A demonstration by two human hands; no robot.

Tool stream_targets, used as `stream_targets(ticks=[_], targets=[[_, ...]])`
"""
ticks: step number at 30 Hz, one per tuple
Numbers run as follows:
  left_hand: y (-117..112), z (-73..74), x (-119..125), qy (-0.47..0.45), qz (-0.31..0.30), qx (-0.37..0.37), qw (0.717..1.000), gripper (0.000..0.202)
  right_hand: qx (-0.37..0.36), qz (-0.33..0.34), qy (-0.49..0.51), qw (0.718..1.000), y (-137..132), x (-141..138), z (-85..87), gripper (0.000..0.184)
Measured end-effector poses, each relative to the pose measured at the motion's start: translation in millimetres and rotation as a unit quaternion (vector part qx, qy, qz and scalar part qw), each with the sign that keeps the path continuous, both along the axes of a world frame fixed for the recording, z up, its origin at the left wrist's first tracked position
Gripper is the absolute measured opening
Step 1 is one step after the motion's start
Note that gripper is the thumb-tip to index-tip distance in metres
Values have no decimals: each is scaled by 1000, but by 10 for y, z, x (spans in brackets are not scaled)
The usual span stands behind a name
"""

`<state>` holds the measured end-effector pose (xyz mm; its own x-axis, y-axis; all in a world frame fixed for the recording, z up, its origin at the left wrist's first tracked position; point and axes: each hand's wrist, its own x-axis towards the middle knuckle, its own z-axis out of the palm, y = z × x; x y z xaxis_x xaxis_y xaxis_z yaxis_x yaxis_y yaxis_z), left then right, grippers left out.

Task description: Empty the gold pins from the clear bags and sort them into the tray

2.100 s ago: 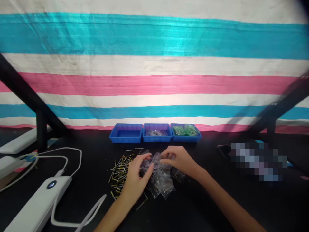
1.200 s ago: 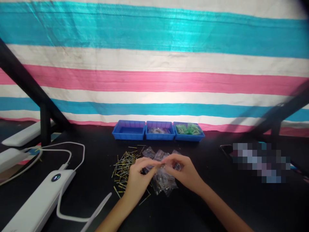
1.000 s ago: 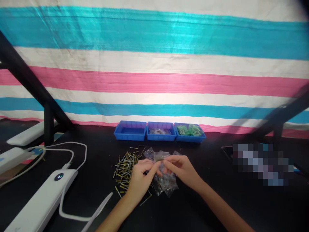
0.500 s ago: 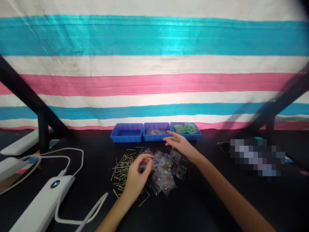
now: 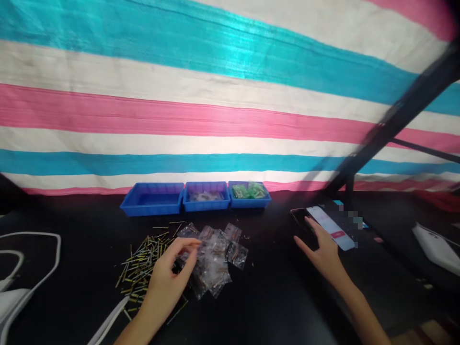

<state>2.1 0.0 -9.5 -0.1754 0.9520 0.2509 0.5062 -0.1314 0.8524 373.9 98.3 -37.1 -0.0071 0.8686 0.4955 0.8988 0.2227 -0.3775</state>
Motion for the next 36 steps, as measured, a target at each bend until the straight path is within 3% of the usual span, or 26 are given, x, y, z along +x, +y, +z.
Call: stream_targets(ticks=[3, 5, 6, 8, 9, 10, 12, 15, 20, 22, 25, 27, 29, 31, 33, 36], targets=[[-4, -9, 29, 19, 1, 15, 1000, 15, -36, 55, 45, 997, -99, -93, 54, 50], [-3, -3, 44, 24, 2, 19, 1000, 14, -109, 152, 97, 978, -215, -343, 201, 38], [-1, 2, 50, 26, 1, 18, 999, 14, -173, 208, 127, 954, -279, -508, 294, 35], [4, 15, 59, 28, 0, 19, 999, 14, -278, 336, 179, 882, -384, -873, 484, 29], [6, 22, 61, 28, -1, 20, 999, 14, -304, 389, 180, 851, -409, -1052, 563, 24], [8, 27, 63, 29, -2, 21, 999, 14, -302, 422, 167, 838, -409, -1219, 621, 23], [8, 34, 59, 28, -2, 21, 999, 14, -245, 419, 100, 868, -327, -1487, 662, 26], [5, 42, 42, 24, -1, 21, 999, 15, -168, 304, -25, 937, -81, -1697, 556, 39], [7, 60, 19, 12, -2, 26, 1000, 15, -204, 254, -73, 943, 155, -1730, 358, 53], [6, 70, 25, 2, 0, 27, 1000, 14, -196, 261, -62, 943, 140, -1729, 362, 42], [-2, 93, 47, -30, -2, 21, 999, 19, -177, 274, -21, 945, 74, -1761, 427, 10], [-12, 115, 61, -53, -3, 11, 999, 29, -184, 281, 50, 941, 18, -1807, 481, 10], [-25, 136, 67, -64, -7, 4, 998, 37, -238, 307, 161, 907, -57, -1868, 529, 18], [-39, 151, 68, -62, -22, 2, 998, 37, -316, 342, 280, 840, -154, -1933, 559, 23], [-50, 159, 66, -54, -51, 6, 997, 23, -381, 373, 362, 765, -259, -1984, 566, 26], [-55, 165, 60, -57, -82, 26, 995, 7, -425, 413, 398, 700, -378, -2010, 551, 26]])
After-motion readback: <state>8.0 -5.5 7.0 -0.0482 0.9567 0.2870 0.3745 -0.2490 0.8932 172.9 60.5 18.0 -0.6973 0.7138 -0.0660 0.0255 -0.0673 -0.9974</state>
